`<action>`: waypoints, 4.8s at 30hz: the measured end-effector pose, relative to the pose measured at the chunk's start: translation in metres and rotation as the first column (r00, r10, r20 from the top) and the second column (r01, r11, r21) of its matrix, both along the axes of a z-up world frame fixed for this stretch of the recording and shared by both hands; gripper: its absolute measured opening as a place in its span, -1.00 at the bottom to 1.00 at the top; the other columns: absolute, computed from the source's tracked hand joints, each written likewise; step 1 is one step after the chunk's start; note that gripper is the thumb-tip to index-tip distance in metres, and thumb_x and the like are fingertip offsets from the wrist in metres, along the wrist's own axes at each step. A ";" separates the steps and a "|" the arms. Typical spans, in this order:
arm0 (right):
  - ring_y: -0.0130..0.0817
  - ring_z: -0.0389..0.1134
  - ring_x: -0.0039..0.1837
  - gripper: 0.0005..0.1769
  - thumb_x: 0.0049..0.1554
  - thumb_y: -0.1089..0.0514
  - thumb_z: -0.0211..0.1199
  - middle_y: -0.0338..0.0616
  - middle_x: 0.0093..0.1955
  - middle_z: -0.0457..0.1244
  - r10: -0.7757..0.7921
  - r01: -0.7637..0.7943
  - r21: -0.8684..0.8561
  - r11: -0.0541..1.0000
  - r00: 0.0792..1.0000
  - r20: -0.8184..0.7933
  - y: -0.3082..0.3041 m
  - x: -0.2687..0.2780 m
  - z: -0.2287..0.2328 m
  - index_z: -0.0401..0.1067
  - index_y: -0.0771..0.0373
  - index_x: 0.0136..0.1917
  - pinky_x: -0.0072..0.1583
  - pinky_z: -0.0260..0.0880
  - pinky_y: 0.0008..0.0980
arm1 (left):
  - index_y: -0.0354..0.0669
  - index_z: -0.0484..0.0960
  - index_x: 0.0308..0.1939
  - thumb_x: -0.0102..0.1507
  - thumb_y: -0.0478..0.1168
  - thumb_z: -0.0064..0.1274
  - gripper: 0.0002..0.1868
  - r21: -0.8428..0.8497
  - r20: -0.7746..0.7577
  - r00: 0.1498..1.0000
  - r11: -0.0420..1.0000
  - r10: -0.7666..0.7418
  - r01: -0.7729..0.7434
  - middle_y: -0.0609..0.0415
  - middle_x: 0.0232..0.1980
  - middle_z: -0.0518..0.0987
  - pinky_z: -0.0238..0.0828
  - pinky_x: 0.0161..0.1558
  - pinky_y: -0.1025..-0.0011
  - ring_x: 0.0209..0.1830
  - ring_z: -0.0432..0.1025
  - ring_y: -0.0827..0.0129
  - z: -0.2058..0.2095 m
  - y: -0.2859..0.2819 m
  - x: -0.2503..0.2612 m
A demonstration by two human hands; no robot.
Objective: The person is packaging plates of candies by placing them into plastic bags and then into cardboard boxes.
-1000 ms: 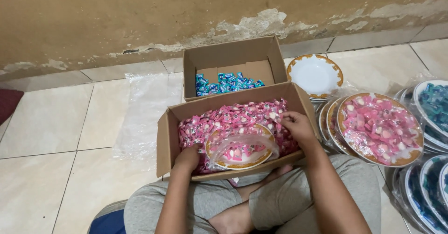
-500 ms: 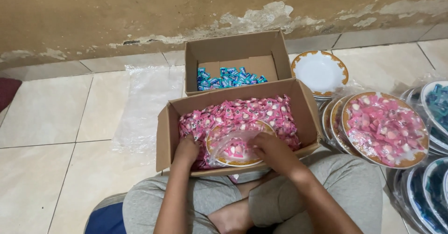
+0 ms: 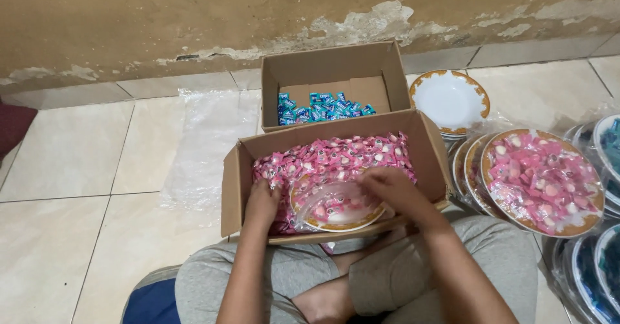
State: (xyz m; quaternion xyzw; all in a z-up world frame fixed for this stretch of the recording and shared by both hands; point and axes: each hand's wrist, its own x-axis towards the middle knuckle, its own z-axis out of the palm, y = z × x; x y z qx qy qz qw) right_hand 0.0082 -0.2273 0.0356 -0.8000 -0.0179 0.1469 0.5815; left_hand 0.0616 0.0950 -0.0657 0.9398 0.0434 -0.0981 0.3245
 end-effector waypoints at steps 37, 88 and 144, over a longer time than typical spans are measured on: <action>0.08 0.47 0.13 -0.73 -0.04 0.15 0.26 0.06 -0.07 0.46 -0.001 -0.028 -0.726 0.687 0.999 -0.040 -0.094 0.061 -0.218 0.66 0.14 -0.07 0.15 0.48 -0.08 | -0.05 0.55 0.28 0.27 -0.33 0.11 -0.54 -0.621 0.109 0.920 0.696 -0.377 0.359 -0.31 0.28 0.54 0.31 0.28 -0.02 0.38 0.33 -0.20 0.094 -0.054 -0.050; -0.48 0.43 -0.08 -0.64 0.11 0.38 0.29 -0.16 0.01 0.38 -0.253 0.205 0.358 0.911 0.963 0.093 -0.031 0.010 -0.038 0.54 0.31 0.20 -0.09 0.54 -0.52 | -0.21 0.49 0.24 0.36 -0.25 -0.18 -0.62 -0.062 -0.120 0.992 0.998 -0.031 0.023 -0.40 0.10 0.62 0.39 0.24 -0.08 0.29 0.42 -0.26 0.015 -0.003 -0.003; -0.22 0.34 -0.15 -0.46 0.00 0.44 0.17 0.01 -0.14 0.20 -0.539 0.539 0.051 0.841 0.842 -0.006 -0.091 0.055 -0.142 0.44 0.35 0.28 -0.20 0.51 -0.22 | -0.08 0.57 0.26 0.28 -0.38 0.04 -0.56 -0.494 0.332 0.938 0.828 -0.103 0.266 -0.20 0.11 0.60 0.32 0.28 0.00 0.24 0.42 -0.10 0.050 -0.034 -0.028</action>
